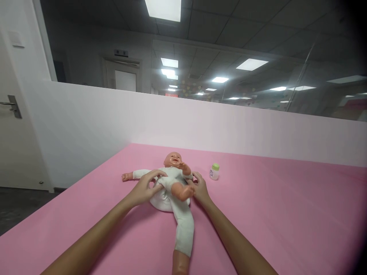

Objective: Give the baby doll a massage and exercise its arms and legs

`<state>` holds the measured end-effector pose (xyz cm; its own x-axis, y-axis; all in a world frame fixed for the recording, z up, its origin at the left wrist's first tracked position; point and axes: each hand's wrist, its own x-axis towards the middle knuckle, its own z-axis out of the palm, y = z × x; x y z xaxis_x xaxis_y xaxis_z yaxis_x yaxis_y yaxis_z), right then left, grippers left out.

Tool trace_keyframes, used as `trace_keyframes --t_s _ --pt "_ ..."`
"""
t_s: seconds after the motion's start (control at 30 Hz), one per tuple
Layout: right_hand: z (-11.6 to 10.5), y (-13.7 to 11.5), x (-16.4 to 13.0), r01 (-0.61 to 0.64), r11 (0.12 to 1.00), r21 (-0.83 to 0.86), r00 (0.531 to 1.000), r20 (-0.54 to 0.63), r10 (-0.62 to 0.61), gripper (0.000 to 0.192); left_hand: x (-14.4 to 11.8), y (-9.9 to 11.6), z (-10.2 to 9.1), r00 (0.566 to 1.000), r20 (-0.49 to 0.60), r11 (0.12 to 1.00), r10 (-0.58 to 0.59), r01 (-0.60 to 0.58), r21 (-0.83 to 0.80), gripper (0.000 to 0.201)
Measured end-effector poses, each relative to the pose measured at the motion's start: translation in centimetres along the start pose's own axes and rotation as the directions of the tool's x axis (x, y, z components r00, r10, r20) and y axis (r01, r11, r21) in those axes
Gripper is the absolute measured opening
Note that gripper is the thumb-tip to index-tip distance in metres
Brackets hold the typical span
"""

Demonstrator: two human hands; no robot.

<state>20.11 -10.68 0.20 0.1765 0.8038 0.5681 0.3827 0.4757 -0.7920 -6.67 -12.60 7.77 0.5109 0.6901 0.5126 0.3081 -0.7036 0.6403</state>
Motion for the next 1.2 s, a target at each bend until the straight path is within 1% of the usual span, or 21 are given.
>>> trace_keyframes --t_s 0.07,0.13,0.2,0.27,0.33,0.4,0.43,0.47,0.53,0.6,0.63,0.67,0.7,0.77,0.83,0.9,0.97,1.1,1.13,1.2 --pt "-0.1 0.4 0.1 -0.046 0.998 0.046 0.998 -0.037 0.048 0.025 -0.1 0.1 -0.2 0.996 0.064 0.998 0.058 -0.056 -0.029 0.024" --pt "-0.1 0.7 0.2 -0.069 0.995 0.072 0.996 -0.052 0.073 0.028 -0.1 0.2 -0.3 0.992 0.098 0.996 0.084 -0.08 -0.046 0.023" --pt "-0.1 0.6 0.1 -0.036 0.998 0.047 0.999 -0.029 0.037 0.025 -0.1 0.3 0.0 0.997 0.069 0.999 0.045 -0.043 -0.03 0.024" --pt "-0.1 0.4 0.0 0.037 0.999 0.007 0.999 0.018 -0.037 0.02 0.0 0.1 0.3 1.0 0.006 1.0 -0.016 0.016 -0.005 0.025" --pt "-0.1 0.2 -0.1 0.081 0.997 -0.002 0.996 0.041 -0.08 0.022 0.0 0.0 0.5 0.998 -0.046 0.999 -0.05 0.051 0.008 0.027" --pt "0.0 0.2 -0.1 0.06 0.998 0.008 0.998 0.028 -0.06 0.023 0.0 -0.2 0.4 0.997 -0.062 0.999 -0.052 0.053 0.01 0.028" --pt "0.0 0.3 -0.1 0.039 0.999 0.015 0.999 0.019 -0.04 0.022 0.0 -0.2 0.3 0.998 -0.053 0.999 -0.043 0.044 0.009 0.027" --pt "0.0 0.4 0.0 0.02 0.999 0.026 1.0 0.015 -0.02 0.022 0.0 -0.1 0.2 0.999 -0.03 1.0 -0.026 0.026 0.004 0.026" --pt "-0.1 0.6 0.1 -0.019 0.998 0.053 1.0 0.002 0.019 0.024 -0.1 0.1 -0.2 0.998 0.057 1.0 0.024 -0.023 -0.016 0.023" --pt "-0.1 0.7 0.2 -0.047 0.996 0.076 0.999 -0.012 0.048 0.025 -0.1 0.4 -0.4 0.986 0.148 0.997 0.071 -0.066 -0.039 0.021" --pt "-0.2 0.7 0.2 -0.056 0.996 0.076 0.998 -0.02 0.057 0.026 -0.1 0.5 -0.4 0.982 0.17 0.996 0.08 -0.074 -0.043 0.021" --pt "-0.2 0.6 0.2 -0.055 0.996 0.066 0.998 -0.023 0.057 0.025 -0.1 0.6 -0.4 0.983 0.169 0.997 0.074 -0.068 -0.039 0.021" --pt "-0.2 0.4 0.1 -0.043 0.998 0.05 0.999 -0.019 0.044 0.023 -0.1 0.6 -0.3 0.988 0.144 0.998 0.054 -0.051 -0.028 0.021" --pt "-0.2 0.0 -0.1 0.003 1.0 0.011 1.0 0.011 -0.003 0.019 -0.1 0.7 -0.1 0.998 0.063 1.0 -0.001 0.001 -0.001 0.022" --pt "-0.1 -0.4 -0.3 0.052 0.999 -0.009 0.998 0.038 -0.051 0.017 0.0 0.7 0.1 0.999 -0.001 0.999 -0.044 0.044 0.016 0.023" --pt "0.0 -0.6 -0.4 0.078 0.997 -0.011 0.996 0.051 -0.078 0.017 0.0 0.6 0.2 0.998 -0.023 0.998 -0.06 0.06 0.018 0.023" --pt "0.1 -0.5 -0.4 0.069 0.998 -0.006 0.997 0.045 -0.068 0.019 0.0 0.6 0.0 0.999 -0.01 0.999 -0.046 0.047 0.014 0.023" --pt "0.1 0.2 -0.1 -0.007 1.0 -0.004 0.999 -0.031 0.007 0.021 -0.2 0.6 -0.3 0.993 0.112 1.0 0.031 -0.031 -0.005 0.022" --pt "0.1 0.3 0.0 -0.019 1.0 -0.007 0.999 -0.048 0.019 0.02 -0.2 0.7 -0.3 0.991 0.126 0.999 0.043 -0.043 -0.004 0.022" --pt "0.0 0.2 0.0 -0.012 1.0 -0.022 0.998 -0.054 0.01 0.02 -0.2 0.7 0.0 0.995 0.091 0.999 0.036 -0.037 0.01 0.022"
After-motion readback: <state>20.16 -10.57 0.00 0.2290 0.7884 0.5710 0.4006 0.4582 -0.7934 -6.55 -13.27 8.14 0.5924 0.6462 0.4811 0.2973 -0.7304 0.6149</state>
